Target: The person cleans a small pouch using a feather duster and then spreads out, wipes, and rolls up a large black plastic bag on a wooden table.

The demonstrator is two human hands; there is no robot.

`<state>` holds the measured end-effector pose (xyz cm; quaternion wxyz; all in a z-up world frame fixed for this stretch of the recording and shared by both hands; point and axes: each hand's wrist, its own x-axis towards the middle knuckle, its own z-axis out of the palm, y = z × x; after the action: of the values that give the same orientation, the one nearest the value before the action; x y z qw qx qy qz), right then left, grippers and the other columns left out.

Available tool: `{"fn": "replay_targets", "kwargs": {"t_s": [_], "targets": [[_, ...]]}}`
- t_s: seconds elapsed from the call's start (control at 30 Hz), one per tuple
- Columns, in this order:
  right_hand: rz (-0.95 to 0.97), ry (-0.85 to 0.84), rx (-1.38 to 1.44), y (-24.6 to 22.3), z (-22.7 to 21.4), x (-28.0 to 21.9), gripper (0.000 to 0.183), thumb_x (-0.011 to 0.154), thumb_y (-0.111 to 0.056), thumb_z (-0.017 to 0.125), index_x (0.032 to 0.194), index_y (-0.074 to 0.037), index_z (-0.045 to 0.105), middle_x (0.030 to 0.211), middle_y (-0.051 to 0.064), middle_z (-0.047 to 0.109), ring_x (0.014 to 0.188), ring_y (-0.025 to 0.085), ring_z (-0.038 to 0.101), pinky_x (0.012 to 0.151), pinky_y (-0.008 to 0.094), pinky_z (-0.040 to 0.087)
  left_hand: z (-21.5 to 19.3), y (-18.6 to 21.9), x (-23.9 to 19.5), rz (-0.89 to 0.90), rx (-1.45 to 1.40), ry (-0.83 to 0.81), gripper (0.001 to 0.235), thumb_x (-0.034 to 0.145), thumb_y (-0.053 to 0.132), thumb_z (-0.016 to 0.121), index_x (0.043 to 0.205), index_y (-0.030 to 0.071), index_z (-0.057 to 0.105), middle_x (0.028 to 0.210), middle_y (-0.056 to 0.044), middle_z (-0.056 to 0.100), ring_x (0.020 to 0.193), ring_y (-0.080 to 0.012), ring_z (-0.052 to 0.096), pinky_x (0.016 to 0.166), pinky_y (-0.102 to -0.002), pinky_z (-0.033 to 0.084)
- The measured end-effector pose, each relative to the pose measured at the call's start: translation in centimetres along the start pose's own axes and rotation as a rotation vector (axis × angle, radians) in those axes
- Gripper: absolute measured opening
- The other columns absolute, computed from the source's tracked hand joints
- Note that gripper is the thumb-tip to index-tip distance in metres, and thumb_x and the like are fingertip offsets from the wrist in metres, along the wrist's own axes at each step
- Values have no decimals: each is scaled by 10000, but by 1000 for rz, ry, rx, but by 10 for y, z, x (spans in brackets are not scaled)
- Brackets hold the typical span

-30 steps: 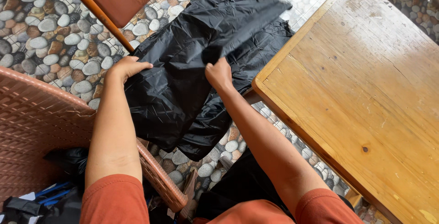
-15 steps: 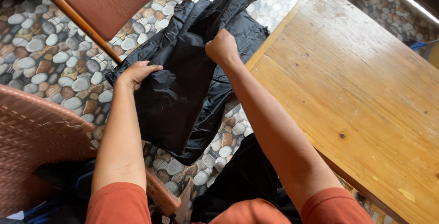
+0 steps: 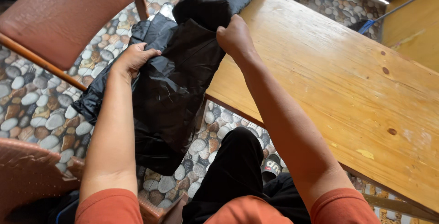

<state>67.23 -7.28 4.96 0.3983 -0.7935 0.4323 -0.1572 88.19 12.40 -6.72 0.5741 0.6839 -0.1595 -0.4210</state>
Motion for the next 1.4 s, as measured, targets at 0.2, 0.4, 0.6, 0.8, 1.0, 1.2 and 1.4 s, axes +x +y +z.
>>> {"fn": "replay_targets", "kwargs": {"t_s": [0.2, 0.4, 0.6, 0.8, 1.0, 1.2, 1.4], "targets": [[-181, 174, 284, 56, -31, -11, 388, 808, -139, 608, 1136, 28, 729, 931, 255, 742, 976, 397, 744, 789, 545, 574, 22, 32, -3, 175, 87, 27, 237, 871, 150, 798, 1069, 50, 714, 819, -125, 737, 668, -260, 755, 537, -389, 641], [-145, 239, 588, 116, -47, -49, 368, 866, -117, 608, 1183, 46, 701, 988, 228, 736, 976, 316, 707, 816, 505, 561, 61, 75, -31, 257, 242, -1, 194, 855, 140, 821, 1023, 91, 736, 797, -102, 726, 644, -223, 737, 524, -360, 629], [-26, 386, 795, 162, -60, -97, 337, 906, -126, 659, 1217, -4, 694, 1000, 151, 744, 931, 241, 710, 806, 467, 587, 123, 104, -58, 280, 433, -85, 207, 858, 158, 821, 1016, 72, 720, 777, -73, 707, 628, -172, 693, 516, -315, 597], [100, 566, 1007, 176, -73, -174, 224, 942, -123, 698, 1118, 14, 709, 925, 95, 700, 807, 169, 648, 693, 379, 601, 185, 131, -94, 302, 713, -214, 275, 838, 264, 847, 1039, 104, 749, 802, -67, 703, 714, -187, 651, 570, -347, 556], [358, 685, 1371, 185, -95, -219, 306, 889, -88, 791, 1146, 16, 662, 903, 194, 728, 741, 278, 742, 681, 449, 649, 244, 120, -28, 374, 1102, -363, 399, 851, 425, 790, 1164, 179, 759, 969, -134, 756, 936, -309, 710, 774, -463, 560], [477, 386, 1692, 212, -104, -248, 383, 1012, -288, 613, 1265, -3, 651, 1220, 226, 710, 1121, 354, 696, 1003, 614, 546, 316, 156, -3, 467, 1298, -482, 518, 869, 400, 765, 1302, 120, 716, 1185, -234, 737, 1125, -435, 673, 913, -534, 546], [535, -69, 1561, 181, -161, -259, 594, 1027, -414, 411, 1446, -1, 493, 1400, 156, 613, 1248, 403, 609, 1023, 561, 526, 360, 191, -20, 510, 1584, -373, 733, 889, 471, 719, 1497, 106, 534, 1478, -171, 574, 1332, -399, 537, 1047, -518, 443]]}}
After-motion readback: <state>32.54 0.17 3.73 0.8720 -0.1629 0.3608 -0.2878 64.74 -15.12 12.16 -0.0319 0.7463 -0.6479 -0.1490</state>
